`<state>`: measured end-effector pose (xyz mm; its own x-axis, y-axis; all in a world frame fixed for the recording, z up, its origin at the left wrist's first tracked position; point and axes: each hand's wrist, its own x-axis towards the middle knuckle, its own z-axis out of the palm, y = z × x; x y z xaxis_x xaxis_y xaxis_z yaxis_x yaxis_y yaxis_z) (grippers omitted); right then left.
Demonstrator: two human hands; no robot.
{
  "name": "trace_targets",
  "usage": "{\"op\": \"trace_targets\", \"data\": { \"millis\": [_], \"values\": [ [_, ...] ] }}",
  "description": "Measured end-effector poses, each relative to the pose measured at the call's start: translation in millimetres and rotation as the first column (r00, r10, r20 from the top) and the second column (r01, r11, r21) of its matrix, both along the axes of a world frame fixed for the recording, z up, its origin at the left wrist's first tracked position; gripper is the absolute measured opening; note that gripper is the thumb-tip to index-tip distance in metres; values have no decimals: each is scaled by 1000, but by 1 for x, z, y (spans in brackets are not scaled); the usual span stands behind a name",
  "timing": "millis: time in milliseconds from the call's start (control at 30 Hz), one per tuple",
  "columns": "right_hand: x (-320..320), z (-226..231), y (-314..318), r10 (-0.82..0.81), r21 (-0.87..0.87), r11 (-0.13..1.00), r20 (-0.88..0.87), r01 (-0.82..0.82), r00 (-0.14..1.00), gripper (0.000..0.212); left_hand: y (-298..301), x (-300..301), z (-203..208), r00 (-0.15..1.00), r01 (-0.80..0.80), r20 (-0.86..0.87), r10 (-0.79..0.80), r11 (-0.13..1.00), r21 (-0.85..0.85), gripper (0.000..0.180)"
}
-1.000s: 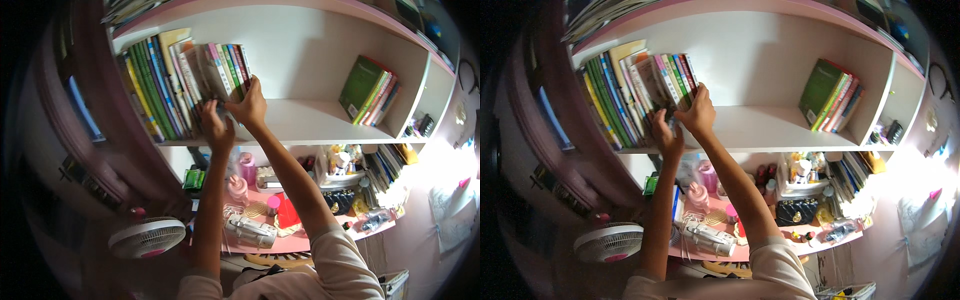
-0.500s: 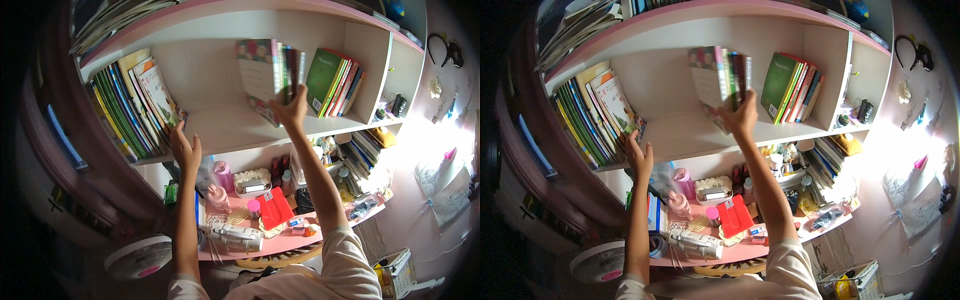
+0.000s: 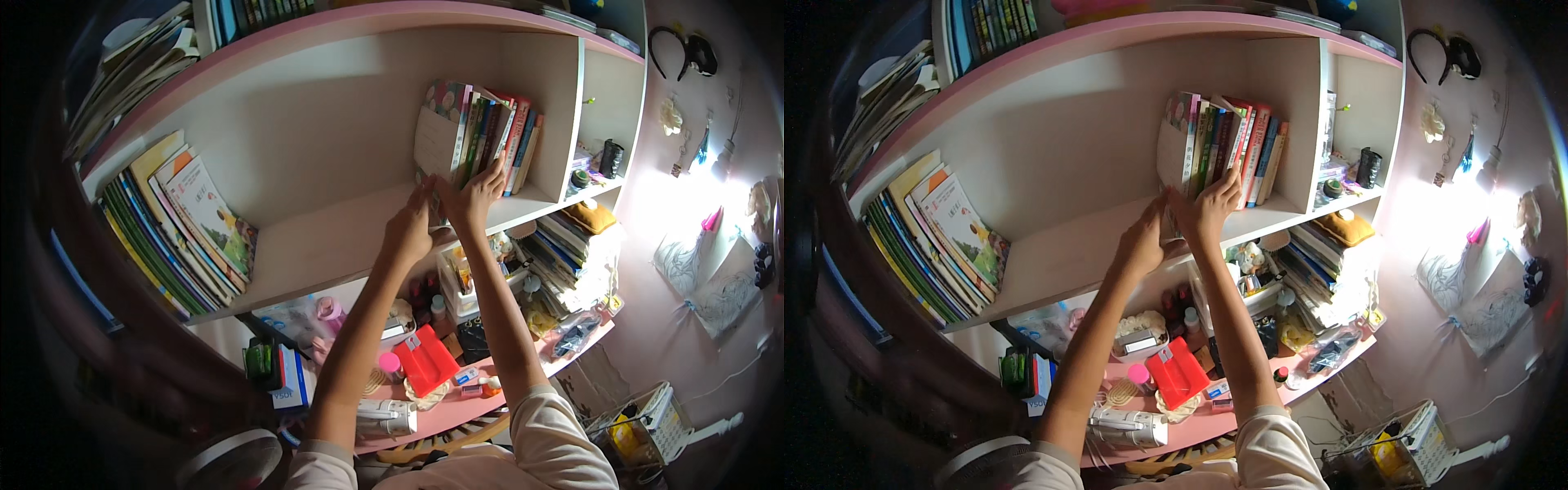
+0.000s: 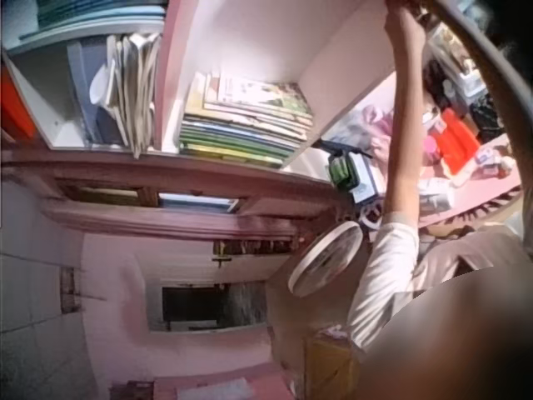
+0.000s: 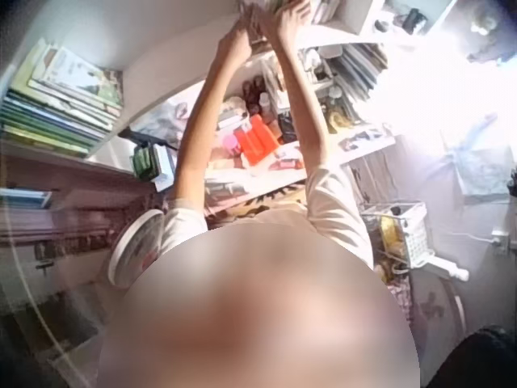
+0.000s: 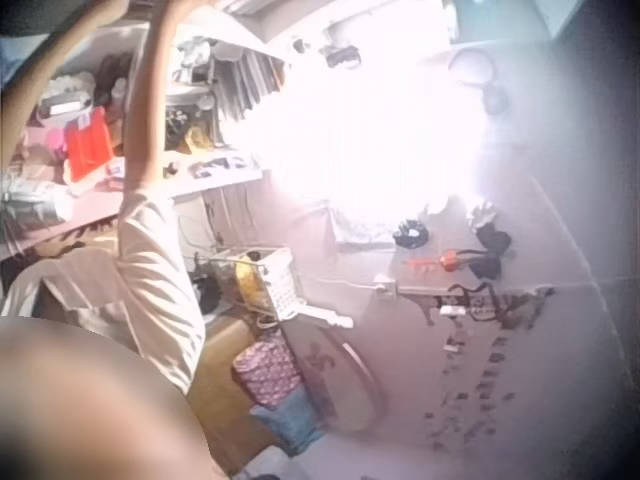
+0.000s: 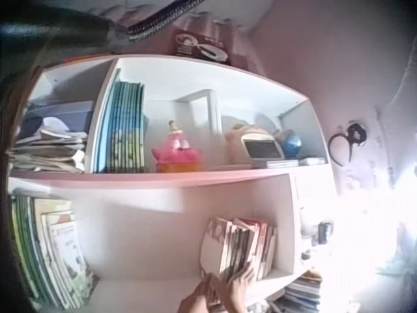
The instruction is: The person wipes a white plastic basket with a cloth, then moves to a bookshelf to wipe the shelves. They remove several books from the shelf, wipe the empty space, and place the books back. The person also wipes the desk surface below the shelf.
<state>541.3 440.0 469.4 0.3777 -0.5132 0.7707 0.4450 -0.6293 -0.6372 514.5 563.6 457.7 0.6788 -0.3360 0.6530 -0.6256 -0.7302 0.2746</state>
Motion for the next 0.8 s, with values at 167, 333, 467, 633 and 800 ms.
{"op": "trace_targets", "data": {
  "millis": [167,333,467,633,800],
  "values": [
    [16,-4,-30,-93,-231,969,-32,83,995,123,-35,37,-17,992,123,-13,-127,974,-189,94],
    [22,9,-36,-211,-432,891,-126,138,969,128,-34,60,-16,981,13,-192,-37,992,-126,103],
    [18,11,-38,-150,-407,905,-29,126,988,113,-33,53,-13,977,-37,-212,14,994,-107,103],
    [34,6,-29,-120,-399,911,-20,102,993,98,-34,55,-13,973,-10,-229,-23,990,-143,102],
    [11,-2,4,10,-250,968,150,28,989,86,-15,97,-36,946,-53,319,64,998,-44,88]
  ]
}}
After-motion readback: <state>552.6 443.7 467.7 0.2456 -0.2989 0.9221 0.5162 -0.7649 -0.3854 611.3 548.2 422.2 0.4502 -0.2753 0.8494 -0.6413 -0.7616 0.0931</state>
